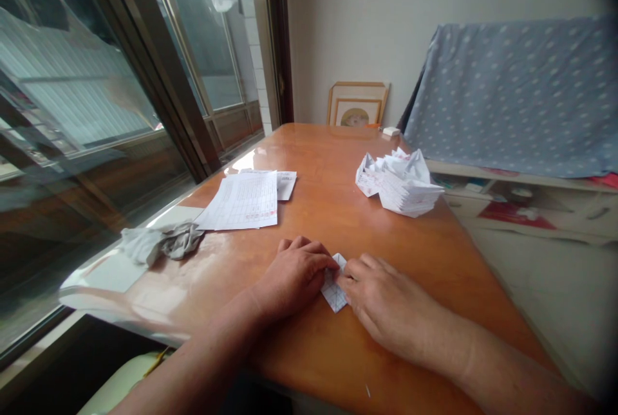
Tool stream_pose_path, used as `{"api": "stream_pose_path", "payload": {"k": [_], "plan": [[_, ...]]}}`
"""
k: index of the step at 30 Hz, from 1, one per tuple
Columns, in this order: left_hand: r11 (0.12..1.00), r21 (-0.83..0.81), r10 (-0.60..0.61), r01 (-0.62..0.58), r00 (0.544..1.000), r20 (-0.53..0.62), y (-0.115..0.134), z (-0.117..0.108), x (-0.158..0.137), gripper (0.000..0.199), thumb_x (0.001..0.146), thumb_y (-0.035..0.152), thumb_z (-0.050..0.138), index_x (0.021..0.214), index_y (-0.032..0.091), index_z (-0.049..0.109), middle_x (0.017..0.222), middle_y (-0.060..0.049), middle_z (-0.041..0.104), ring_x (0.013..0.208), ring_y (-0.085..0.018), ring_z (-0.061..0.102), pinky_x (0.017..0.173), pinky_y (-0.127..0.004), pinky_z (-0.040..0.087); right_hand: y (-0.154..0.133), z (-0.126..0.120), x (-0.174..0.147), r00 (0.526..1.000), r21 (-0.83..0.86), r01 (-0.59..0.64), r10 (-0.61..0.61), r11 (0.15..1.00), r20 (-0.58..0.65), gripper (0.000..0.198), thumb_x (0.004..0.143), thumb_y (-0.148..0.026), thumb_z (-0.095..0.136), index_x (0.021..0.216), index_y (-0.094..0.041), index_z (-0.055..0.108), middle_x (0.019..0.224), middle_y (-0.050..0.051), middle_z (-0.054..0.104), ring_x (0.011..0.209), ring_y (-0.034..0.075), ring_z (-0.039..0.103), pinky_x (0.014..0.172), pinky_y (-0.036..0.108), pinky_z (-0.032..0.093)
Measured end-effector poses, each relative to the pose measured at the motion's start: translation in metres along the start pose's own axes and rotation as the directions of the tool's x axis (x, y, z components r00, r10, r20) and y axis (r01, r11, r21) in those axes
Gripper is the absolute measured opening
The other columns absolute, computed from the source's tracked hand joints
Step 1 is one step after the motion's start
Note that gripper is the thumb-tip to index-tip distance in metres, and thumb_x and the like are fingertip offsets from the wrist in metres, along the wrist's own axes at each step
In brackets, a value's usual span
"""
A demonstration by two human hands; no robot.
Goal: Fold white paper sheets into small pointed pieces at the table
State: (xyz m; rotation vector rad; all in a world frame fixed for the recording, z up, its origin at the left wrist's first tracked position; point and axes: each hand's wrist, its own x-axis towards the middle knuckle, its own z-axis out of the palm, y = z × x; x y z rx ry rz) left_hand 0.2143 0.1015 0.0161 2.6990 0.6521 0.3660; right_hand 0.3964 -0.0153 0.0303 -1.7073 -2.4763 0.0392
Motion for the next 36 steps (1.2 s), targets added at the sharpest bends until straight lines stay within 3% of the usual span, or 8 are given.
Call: {"api": "stream_pose_path", "payload": {"k": [8,16,26,32,36], "plan": [[1.0,-0.012,-0.006,0.006,1.0,-0.016,0.0,0.001,-0.003,0.021,0.094,0.027,0.057,0.108,0.034,0.072,0.111,0.001,0.07,0.103,-0.023,0.055,0.09,-0.04,0.035,-0.005,0.0,0.002,1.0,-0.083,-0.011,0.013,0.997,0.029,0.023,0.094,-0.017,0.05,0.106,-0.02,0.07,0.113,0.01,0.064,0.094,0.025,0.053,0.085,0.04,0.042],[1.0,-0.011,-0.003,0.003,1.0,-0.011,-0.003,0.003,-0.002,0.024,0.092,0.026,0.059,0.11,0.034,0.072,0.115,0.0,0.07,0.105,-0.025,0.055,0.091,-0.043,0.036,-0.002,-0.011,-0.01,0.996,-0.219,-0.066,0.079,0.974,0.052,0.027,0.093,-0.017,0.052,0.112,-0.021,0.071,0.108,0.011,0.066,0.093,0.027,0.054,0.082,0.042,0.038],[1.0,0.0,-0.007,0.007,1.0,-0.009,-0.005,0.005,-0.002,0.026,0.092,0.024,0.058,0.111,0.034,0.073,0.116,-0.001,0.069,0.106,-0.024,0.055,0.095,-0.044,0.036,0.006,-0.02,-0.019,0.992,-0.235,-0.101,0.115,0.967,0.049,0.02,0.093,-0.017,0.054,0.094,-0.021,0.073,0.09,0.009,0.066,0.086,0.026,0.054,0.079,0.039,0.038],[1.0,-0.009,-0.008,0.008,1.0,-0.003,-0.003,0.003,-0.002,0.025,0.092,0.026,0.059,0.112,0.034,0.073,0.116,-0.002,0.069,0.106,-0.025,0.055,0.095,-0.043,0.037,0.017,-0.023,-0.016,0.987,-0.106,-0.158,0.156,0.982,-0.024,0.026,0.096,-0.02,0.052,0.078,-0.019,0.07,0.083,0.008,0.063,0.083,0.023,0.055,0.079,0.037,0.04],[1.0,-0.021,-0.018,0.018,1.0,0.006,-0.002,0.002,-0.002,0.024,0.093,0.028,0.057,0.11,0.033,0.073,0.114,-0.003,0.07,0.105,-0.025,0.055,0.095,-0.043,0.036,0.016,-0.012,-0.002,0.995,0.123,-0.044,0.054,0.991,-0.081,0.022,0.098,-0.014,0.047,0.099,-0.019,0.069,0.093,0.007,0.062,0.087,0.019,0.057,0.08,0.031,0.044]]}}
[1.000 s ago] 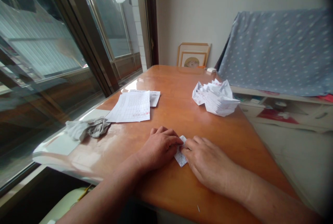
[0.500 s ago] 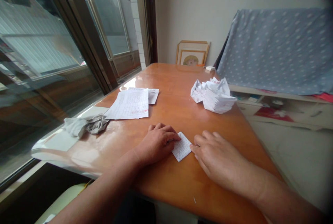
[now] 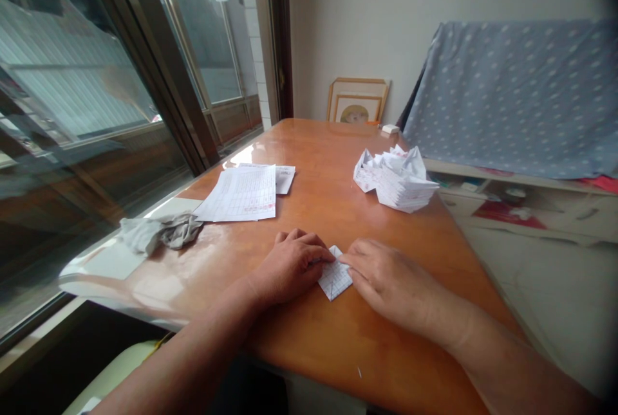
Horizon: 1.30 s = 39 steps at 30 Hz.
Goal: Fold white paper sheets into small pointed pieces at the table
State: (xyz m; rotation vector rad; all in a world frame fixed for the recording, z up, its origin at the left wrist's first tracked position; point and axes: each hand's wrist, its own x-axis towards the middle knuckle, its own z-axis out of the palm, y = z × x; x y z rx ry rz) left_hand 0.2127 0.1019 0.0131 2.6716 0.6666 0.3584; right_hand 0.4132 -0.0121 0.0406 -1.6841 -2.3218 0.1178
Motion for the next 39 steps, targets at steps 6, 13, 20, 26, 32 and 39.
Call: {"api": "stream_pose_path", "payload": {"k": [6,13,20,26,32,39], "plan": [[0.999,-0.037,-0.003,0.003,1.0,0.001,-0.002,-0.002,-0.002,0.028,0.094,0.024,0.054,0.113,0.032,0.072,0.115,-0.003,0.07,0.108,-0.024,0.056,0.096,-0.042,0.036,-0.003,0.014,0.006,0.993,0.074,0.091,-0.096,0.993,0.064,0.021,0.097,-0.013,0.048,0.103,-0.017,0.068,0.099,0.007,0.063,0.089,0.018,0.056,0.081,0.03,0.046],[0.989,-0.146,-0.023,0.025,1.0,0.011,-0.005,-0.01,-0.007,0.036,0.091,0.013,0.05,0.116,0.03,0.07,0.116,-0.001,0.072,0.114,-0.023,0.056,0.104,-0.043,0.036,-0.007,0.01,0.004,0.992,-0.021,0.088,-0.086,0.996,0.089,0.019,0.097,-0.016,0.05,0.095,-0.019,0.069,0.099,0.006,0.064,0.087,0.019,0.055,0.078,0.031,0.045],[0.976,-0.185,-0.111,0.116,0.993,0.038,-0.008,-0.015,-0.008,0.033,0.09,0.016,0.052,0.115,0.029,0.069,0.109,0.0,0.073,0.11,-0.023,0.058,0.104,-0.043,0.039,-0.01,0.012,0.007,0.992,-0.071,0.067,-0.059,0.995,0.108,0.02,0.097,-0.016,0.05,0.102,-0.021,0.069,0.1,0.007,0.063,0.09,0.02,0.055,0.078,0.031,0.044],[0.97,-0.154,-0.186,0.189,0.982,0.034,-0.006,-0.02,-0.008,0.025,0.082,0.014,0.056,0.102,0.023,0.068,0.107,-0.003,0.069,0.107,-0.023,0.057,0.097,-0.038,0.044,-0.011,0.015,0.01,0.99,-0.116,0.09,-0.076,0.989,0.119,0.034,0.096,-0.019,0.052,0.128,-0.026,0.064,0.103,0.008,0.061,0.097,0.022,0.054,0.081,0.033,0.043],[0.978,-0.101,-0.182,0.183,0.983,0.016,-0.013,-0.017,-0.008,0.014,0.077,0.015,0.057,0.084,0.021,0.067,0.103,-0.004,0.064,0.101,-0.023,0.055,0.092,-0.036,0.045,-0.012,0.017,0.013,0.99,-0.119,0.083,-0.068,0.989,0.125,0.038,0.098,-0.021,0.049,0.133,-0.029,0.063,0.1,0.007,0.06,0.095,0.022,0.053,0.082,0.033,0.043],[0.98,-0.096,-0.176,0.174,0.984,-0.012,-0.024,-0.014,-0.012,0.016,0.081,0.018,0.055,0.082,0.022,0.071,0.102,-0.005,0.063,0.101,-0.023,0.054,0.095,-0.037,0.043,-0.015,0.017,0.014,0.991,-0.128,0.076,-0.061,0.989,0.119,0.04,0.099,-0.024,0.05,0.137,-0.03,0.06,0.098,0.007,0.058,0.094,0.022,0.053,0.082,0.033,0.044]]}}
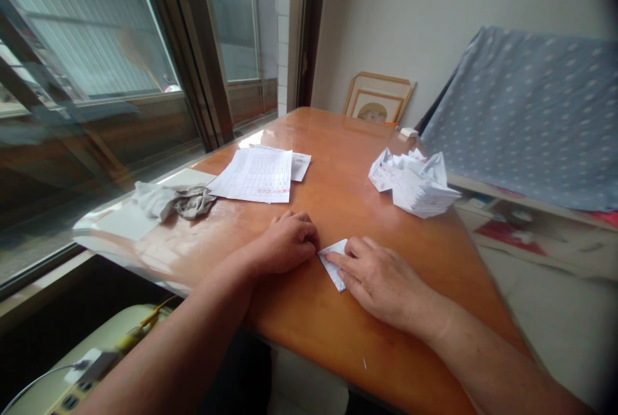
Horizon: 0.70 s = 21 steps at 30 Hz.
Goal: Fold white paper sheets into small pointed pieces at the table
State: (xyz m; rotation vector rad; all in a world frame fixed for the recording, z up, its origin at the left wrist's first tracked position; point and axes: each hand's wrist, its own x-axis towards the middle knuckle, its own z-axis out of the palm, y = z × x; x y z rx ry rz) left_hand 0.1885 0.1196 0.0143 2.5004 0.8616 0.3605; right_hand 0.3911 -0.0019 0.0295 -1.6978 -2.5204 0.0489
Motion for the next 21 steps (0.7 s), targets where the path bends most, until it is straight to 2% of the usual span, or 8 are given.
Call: {"api": "stream_pose_path", "payload": {"k": [14,17,21], "plan": [[0.998,0.037,-0.051,0.051,0.999,0.014,0.008,-0.008,-0.001,0.017,0.082,0.02,0.056,0.079,0.022,0.072,0.1,-0.005,0.064,0.098,-0.024,0.055,0.092,-0.039,0.043,-0.01,0.001,0.008,0.999,-0.056,-0.046,0.047,0.997,0.023,0.033,0.101,-0.037,0.047,0.13,-0.031,0.062,0.097,0.008,0.057,0.092,0.022,0.051,0.082,0.034,0.042],[0.999,0.029,-0.034,0.035,0.999,-0.025,0.008,-0.006,0.0,0.015,0.082,0.02,0.057,0.079,0.021,0.071,0.097,-0.005,0.066,0.097,-0.023,0.056,0.093,-0.038,0.043,-0.01,0.002,0.008,0.998,-0.05,-0.054,0.055,0.997,0.019,0.032,0.101,-0.039,0.048,0.128,-0.03,0.063,0.098,0.008,0.056,0.092,0.023,0.051,0.082,0.035,0.042],[0.996,-0.084,0.036,-0.042,0.997,-0.071,0.011,-0.003,0.001,0.01,0.084,0.02,0.058,0.087,0.02,0.068,0.09,-0.003,0.068,0.088,-0.019,0.059,0.085,-0.032,0.045,-0.009,0.002,0.007,0.999,-0.022,-0.045,0.045,0.999,0.009,0.03,0.1,-0.04,0.05,0.125,-0.031,0.065,0.098,0.007,0.056,0.092,0.022,0.052,0.082,0.034,0.041]]}}
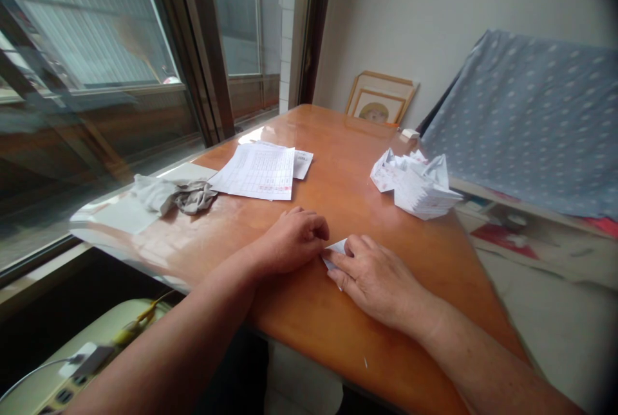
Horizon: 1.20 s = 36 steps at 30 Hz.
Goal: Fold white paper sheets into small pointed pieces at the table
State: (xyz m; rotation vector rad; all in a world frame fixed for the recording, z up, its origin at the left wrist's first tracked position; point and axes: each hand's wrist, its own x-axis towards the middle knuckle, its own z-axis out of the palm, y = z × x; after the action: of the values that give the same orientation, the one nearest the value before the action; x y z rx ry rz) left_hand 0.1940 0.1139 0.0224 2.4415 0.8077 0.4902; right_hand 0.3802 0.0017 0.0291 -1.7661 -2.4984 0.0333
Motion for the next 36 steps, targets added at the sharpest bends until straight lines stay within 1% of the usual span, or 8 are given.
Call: {"api": "stream_pose_path", "payload": {"k": [3,7,13,17,22,28,32,36], "plan": [[0.998,-0.053,0.037,-0.036,0.999,0.026,0.005,0.001,0.0,0.014,0.084,0.018,0.057,0.095,0.02,0.066,0.089,-0.001,0.069,0.082,-0.017,0.061,0.076,-0.029,0.045,0.003,-0.002,-0.001,1.0,0.025,0.022,-0.022,0.999,0.003,0.025,0.1,-0.038,0.05,0.116,-0.027,0.068,0.098,0.007,0.057,0.093,0.022,0.052,0.082,0.034,0.042],[1.0,-0.001,0.003,-0.003,0.997,0.076,0.013,0.0,-0.001,0.018,0.086,0.021,0.057,0.101,0.021,0.066,0.089,-0.001,0.071,0.082,-0.017,0.063,0.075,-0.03,0.044,0.006,-0.005,-0.004,0.999,0.052,0.05,-0.051,0.997,0.01,0.023,0.1,-0.032,0.051,0.114,-0.025,0.067,0.097,0.007,0.058,0.094,0.022,0.053,0.082,0.033,0.042],[0.988,0.135,0.072,-0.081,0.995,0.071,0.016,-0.001,-0.002,0.011,0.087,0.022,0.06,0.093,0.023,0.069,0.089,0.001,0.073,0.091,-0.019,0.062,0.088,-0.034,0.038,0.008,-0.01,-0.01,0.999,-0.009,0.045,-0.045,0.999,0.017,0.024,0.101,-0.026,0.046,0.102,-0.023,0.07,0.098,0.008,0.061,0.088,0.021,0.054,0.078,0.033,0.041],[0.973,0.189,0.119,-0.13,0.991,0.068,0.016,0.003,-0.002,0.011,0.087,0.02,0.06,0.09,0.023,0.07,0.092,0.0,0.074,0.092,-0.02,0.061,0.086,-0.034,0.035,0.012,-0.017,-0.018,0.999,-0.104,0.023,-0.02,0.994,0.026,0.027,0.1,-0.025,0.046,0.102,-0.023,0.072,0.1,0.009,0.063,0.091,0.025,0.054,0.078,0.037,0.04],[0.964,0.211,0.159,-0.162,0.987,0.03,0.008,0.012,0.0,0.009,0.088,0.023,0.061,0.09,0.023,0.07,0.091,0.0,0.073,0.09,-0.02,0.061,0.084,-0.036,0.031,0.019,-0.025,-0.029,0.997,-0.146,0.014,-0.003,0.989,0.071,0.028,0.099,-0.024,0.047,0.106,-0.025,0.074,0.099,0.01,0.066,0.093,0.027,0.056,0.08,0.04,0.04],[0.973,0.194,0.128,-0.126,0.992,0.003,0.0,0.02,0.005,0.005,0.087,0.027,0.065,0.089,0.025,0.069,0.087,0.001,0.072,0.085,-0.019,0.062,0.084,-0.036,0.032,0.019,-0.034,-0.04,0.987,-0.148,-0.081,0.1,0.986,0.125,0.03,0.099,-0.026,0.047,0.1,-0.023,0.077,0.1,0.011,0.07,0.095,0.03,0.061,0.081,0.041,0.04],[0.983,0.163,0.078,-0.079,0.997,0.015,0.002,0.021,0.007,0.008,0.085,0.03,0.067,0.09,0.025,0.069,0.087,0.001,0.069,0.079,-0.018,0.061,0.078,-0.032,0.038,0.021,-0.04,-0.044,0.979,-0.136,-0.125,0.144,0.983,0.145,0.028,0.096,-0.028,0.051,0.089,-0.02,0.076,0.092,0.012,0.073,0.087,0.028,0.065,0.074,0.037,0.04],[0.987,0.157,0.019,-0.021,1.0,0.018,0.005,0.024,0.008,0.018,0.081,0.029,0.067,0.098,0.024,0.067,0.09,0.0,0.068,0.079,-0.018,0.062,0.072,-0.029,0.041,0.03,-0.037,-0.039,0.982,-0.075,-0.173,0.178,0.982,0.07,0.031,0.096,-0.028,0.048,0.078,-0.02,0.072,0.086,0.009,0.074,0.079,0.023,0.065,0.067,0.033,0.035]]}}
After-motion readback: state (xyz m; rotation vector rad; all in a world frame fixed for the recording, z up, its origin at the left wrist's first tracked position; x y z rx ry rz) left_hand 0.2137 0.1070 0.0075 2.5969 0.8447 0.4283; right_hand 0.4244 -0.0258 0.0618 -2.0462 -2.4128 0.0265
